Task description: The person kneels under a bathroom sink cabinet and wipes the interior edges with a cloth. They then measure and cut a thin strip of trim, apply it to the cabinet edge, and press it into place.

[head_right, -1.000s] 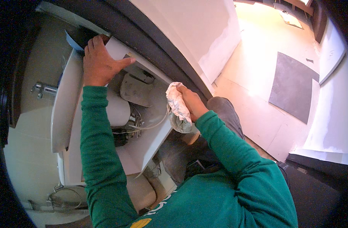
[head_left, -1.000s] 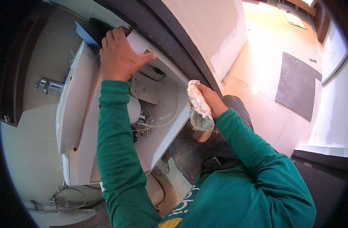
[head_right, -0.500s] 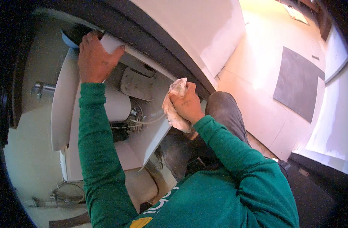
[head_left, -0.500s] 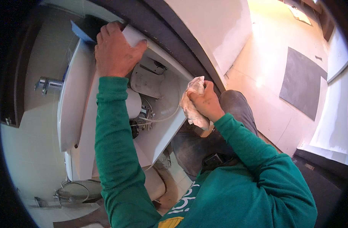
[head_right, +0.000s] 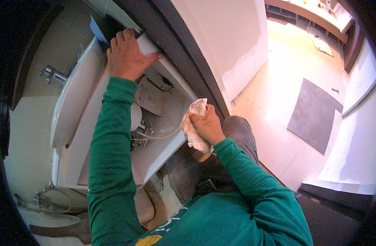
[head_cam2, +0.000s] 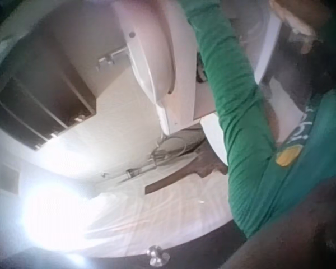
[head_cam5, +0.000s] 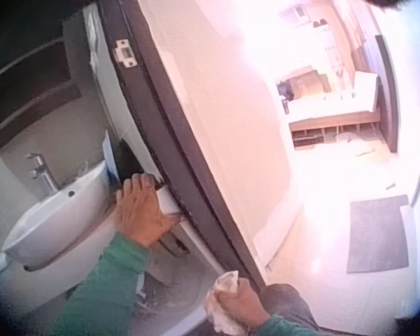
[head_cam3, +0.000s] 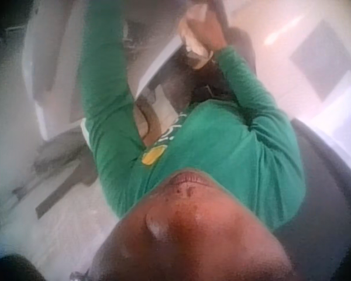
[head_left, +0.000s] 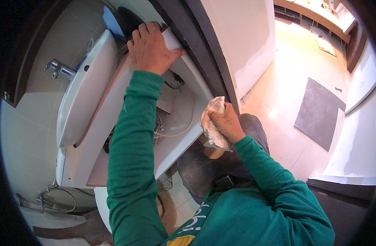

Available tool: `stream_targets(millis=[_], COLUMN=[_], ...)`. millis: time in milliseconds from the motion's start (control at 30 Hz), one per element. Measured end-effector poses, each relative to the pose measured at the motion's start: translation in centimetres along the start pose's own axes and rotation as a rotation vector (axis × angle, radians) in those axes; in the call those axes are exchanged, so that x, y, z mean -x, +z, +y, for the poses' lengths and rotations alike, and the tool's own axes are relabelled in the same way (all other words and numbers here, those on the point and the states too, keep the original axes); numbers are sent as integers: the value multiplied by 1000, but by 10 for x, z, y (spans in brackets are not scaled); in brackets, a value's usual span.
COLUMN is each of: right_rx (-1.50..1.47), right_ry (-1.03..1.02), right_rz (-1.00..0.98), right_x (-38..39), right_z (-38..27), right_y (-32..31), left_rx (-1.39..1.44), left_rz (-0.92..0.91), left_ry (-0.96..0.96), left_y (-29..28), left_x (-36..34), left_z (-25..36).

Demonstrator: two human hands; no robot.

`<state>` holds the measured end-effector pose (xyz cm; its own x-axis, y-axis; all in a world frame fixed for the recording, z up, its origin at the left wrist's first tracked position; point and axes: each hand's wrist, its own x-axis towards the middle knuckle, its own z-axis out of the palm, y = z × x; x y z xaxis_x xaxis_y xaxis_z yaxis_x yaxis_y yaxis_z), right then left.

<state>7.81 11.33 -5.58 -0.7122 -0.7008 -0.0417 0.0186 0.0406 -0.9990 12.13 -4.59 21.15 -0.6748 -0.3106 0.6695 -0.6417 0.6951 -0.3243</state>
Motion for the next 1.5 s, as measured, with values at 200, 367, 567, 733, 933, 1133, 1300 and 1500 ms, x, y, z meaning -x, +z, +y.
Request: stream_targets(millis=[200,367,567,733,933,1133,1300,1500], right_rx=[-126,102,180,210,209,186,214,196], right_ry=[-346,-872,-984,-987,-1056,-1101,-1070,-1148], right_rz=[293,612,593,618,642,668,682,688], right_x=[-12,-79,-111,-123,-128,-128,-129,-135], right_z=[-74,-147,-152,-132,-128,-130,-128,-127], right_y=[-33,-58,-10,-9,-6,-6,-6,-7], left_rx=[38,56,759,971,968,912,746,707], left_rz=[-51,210,293,235,479,600,640,622], left_ry=[10,89,-586,-882,-906,-831,-724,-625], left_y=[-7,0,44,45,69,86,92,96], left_x=[-1,29,98,62,57,62,64,71], left_z=[-7,11,58,75,88,94,91,90])
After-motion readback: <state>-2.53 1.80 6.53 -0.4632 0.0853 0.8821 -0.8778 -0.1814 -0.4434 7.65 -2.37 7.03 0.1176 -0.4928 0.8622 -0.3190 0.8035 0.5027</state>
